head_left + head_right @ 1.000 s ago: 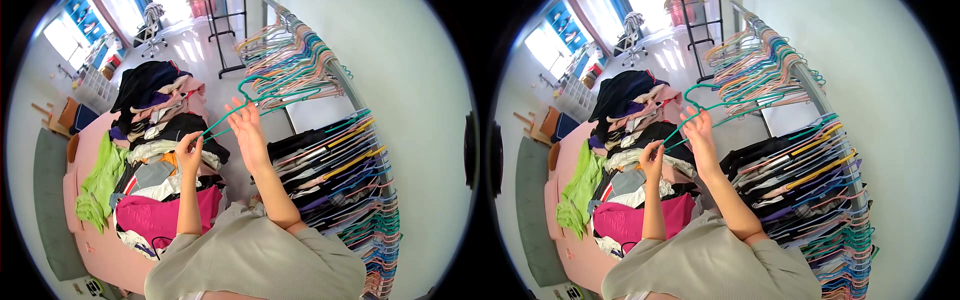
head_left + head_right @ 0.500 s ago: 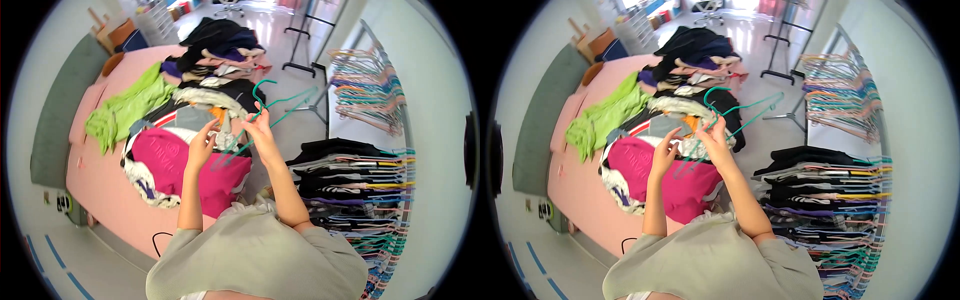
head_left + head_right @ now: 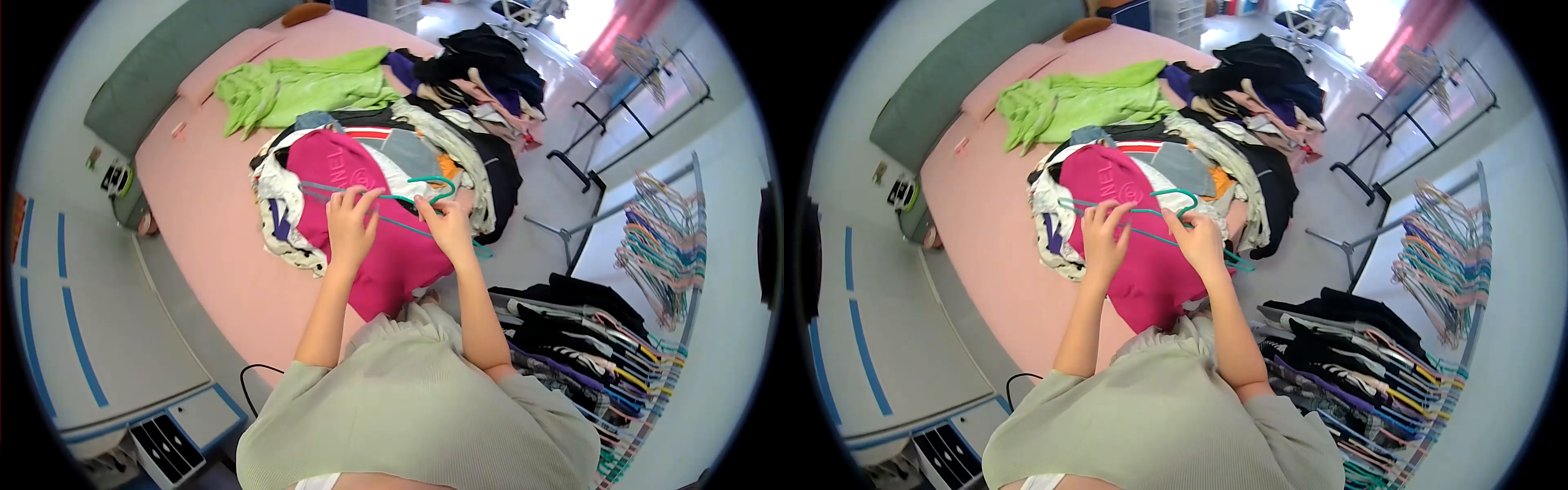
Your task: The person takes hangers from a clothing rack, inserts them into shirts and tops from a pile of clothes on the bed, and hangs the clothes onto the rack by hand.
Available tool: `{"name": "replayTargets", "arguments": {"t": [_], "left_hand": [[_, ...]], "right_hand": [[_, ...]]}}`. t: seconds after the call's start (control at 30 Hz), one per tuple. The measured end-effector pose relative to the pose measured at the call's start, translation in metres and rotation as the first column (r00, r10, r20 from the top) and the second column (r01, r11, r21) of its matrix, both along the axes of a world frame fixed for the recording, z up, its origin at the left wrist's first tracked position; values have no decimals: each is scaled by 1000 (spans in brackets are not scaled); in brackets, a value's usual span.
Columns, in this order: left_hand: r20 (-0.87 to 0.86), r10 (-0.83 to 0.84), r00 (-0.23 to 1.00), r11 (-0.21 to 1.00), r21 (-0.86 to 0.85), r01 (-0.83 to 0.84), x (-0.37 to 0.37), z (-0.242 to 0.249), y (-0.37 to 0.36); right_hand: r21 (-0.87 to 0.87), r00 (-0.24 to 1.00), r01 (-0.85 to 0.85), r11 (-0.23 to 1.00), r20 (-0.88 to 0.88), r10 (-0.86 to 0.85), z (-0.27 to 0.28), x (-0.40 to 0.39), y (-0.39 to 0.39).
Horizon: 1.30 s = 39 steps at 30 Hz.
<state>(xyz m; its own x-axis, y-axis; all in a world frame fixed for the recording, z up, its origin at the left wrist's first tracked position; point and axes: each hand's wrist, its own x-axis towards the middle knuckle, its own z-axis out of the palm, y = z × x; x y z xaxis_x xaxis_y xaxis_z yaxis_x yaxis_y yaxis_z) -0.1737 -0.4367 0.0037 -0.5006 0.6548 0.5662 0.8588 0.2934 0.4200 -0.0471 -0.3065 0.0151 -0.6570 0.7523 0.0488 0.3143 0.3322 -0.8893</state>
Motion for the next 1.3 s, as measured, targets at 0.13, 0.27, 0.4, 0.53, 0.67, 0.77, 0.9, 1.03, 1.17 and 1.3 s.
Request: {"name": "replayTargets", "arguments": {"t": [0.13, 0.27, 0.4, 0.53, 0.67, 0.77, 0.9, 1.03, 1.17, 1.3], "left_hand": [[122, 93, 988, 995, 25, -96, -12, -11, -31], [141, 142, 980, 985, 74, -154, -18, -18, -52], [231, 233, 945, 965, 62, -253, -30, -28, -59], [325, 294, 899, 945, 43, -325, -47, -49, -57], [445, 416, 793, 880, 24, -475, -60, -73, -52], [515, 522, 680, 812, -54, -582, -67, -92, -51], [613, 664, 428, 684, -268, -678, -75, -121, -58], [557, 762, 330, 574, -344, -743, -86, -173, -66], [582, 770, 261, 528, -351, -773, -102, -211, -60], [638, 742, 205, 525, -363, -769, -116, -244, -52]], "right_hand": [[156, 998, -49, 987, 45, 42, 3, -30, -10], [271, 978, -207, 940, 83, 191, -6, -66, -8], [344, 937, -350, 871, 106, 334, -20, -107, -5], [355, 855, -509, 784, 107, 507, -44, -151, 3], [360, 777, -618, 699, 144, 612, -57, -192, 21], [391, 770, -636, 665, 268, 579, -70, -220, 37], [462, 765, -643, 611, 356, 537, -100, -262, 57], [478, 694, -704, 525, 308, 651, -133, -305, 68], [500, 601, -775, 387, 390, 698, -162, -351, 66], [535, 572, -798, 279, 523, 632, -189, -399, 59]]}}
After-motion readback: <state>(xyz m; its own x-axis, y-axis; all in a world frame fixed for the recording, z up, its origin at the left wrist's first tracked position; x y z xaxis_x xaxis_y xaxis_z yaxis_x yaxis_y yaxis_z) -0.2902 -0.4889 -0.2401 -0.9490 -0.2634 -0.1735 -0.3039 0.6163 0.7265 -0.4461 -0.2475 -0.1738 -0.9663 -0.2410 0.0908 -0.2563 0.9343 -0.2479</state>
